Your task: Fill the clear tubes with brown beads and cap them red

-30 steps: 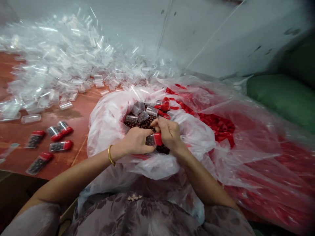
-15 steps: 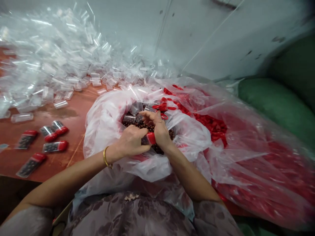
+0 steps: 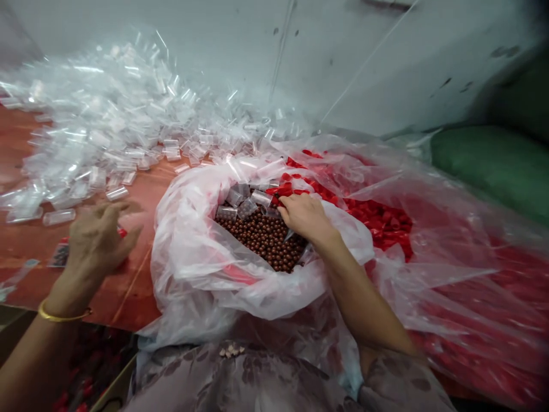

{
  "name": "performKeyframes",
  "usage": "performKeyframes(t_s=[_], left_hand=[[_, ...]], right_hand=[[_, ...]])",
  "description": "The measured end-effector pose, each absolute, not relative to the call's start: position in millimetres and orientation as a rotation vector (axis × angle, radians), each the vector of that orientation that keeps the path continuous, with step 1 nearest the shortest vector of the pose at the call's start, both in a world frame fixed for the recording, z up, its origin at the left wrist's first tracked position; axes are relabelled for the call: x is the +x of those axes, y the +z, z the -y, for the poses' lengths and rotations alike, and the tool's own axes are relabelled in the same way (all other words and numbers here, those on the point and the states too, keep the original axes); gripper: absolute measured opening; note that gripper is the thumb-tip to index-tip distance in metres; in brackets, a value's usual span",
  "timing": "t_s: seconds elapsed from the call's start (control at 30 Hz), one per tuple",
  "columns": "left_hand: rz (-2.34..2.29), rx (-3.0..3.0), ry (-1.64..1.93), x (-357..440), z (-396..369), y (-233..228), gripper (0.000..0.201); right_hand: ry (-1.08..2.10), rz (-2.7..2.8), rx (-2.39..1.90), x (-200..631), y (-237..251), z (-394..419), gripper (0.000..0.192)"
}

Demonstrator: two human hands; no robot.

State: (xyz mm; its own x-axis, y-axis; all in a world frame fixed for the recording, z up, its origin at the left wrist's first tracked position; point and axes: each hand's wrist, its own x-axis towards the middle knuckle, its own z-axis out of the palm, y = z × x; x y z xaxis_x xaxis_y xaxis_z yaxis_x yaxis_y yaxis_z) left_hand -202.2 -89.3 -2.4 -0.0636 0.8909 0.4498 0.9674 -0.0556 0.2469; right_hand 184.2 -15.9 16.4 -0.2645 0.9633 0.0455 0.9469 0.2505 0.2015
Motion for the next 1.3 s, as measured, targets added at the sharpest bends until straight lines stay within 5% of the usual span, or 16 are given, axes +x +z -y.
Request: performKeyframes(t_s=[0.13,0.4,0.83,1.07,1.3], left_hand=[[1.679,-2.385,-0.765,-121,71,23,0.026],[1.521,-2.787,-0.057,-13,15,11,0.034],[1.059,-2.835,0.542,0,43,32,0.029],[1.155,-3.101,0.205,20,20,3,0.019],[1.62,-3.734,-0.953,-5,12,-7,0.018]], right_hand=[[0.331,-2.4,2.033,182,11,17,0.025],[0.093,-2.995,2.837,203,-10,46,0.023],[0.448,-2.971,2.682,204,-30,57,0.015],[0.166,-3.024,2.621,201,-21,68,0.02],[0.055,-2.975,2.752,204,-22,66,0.015]])
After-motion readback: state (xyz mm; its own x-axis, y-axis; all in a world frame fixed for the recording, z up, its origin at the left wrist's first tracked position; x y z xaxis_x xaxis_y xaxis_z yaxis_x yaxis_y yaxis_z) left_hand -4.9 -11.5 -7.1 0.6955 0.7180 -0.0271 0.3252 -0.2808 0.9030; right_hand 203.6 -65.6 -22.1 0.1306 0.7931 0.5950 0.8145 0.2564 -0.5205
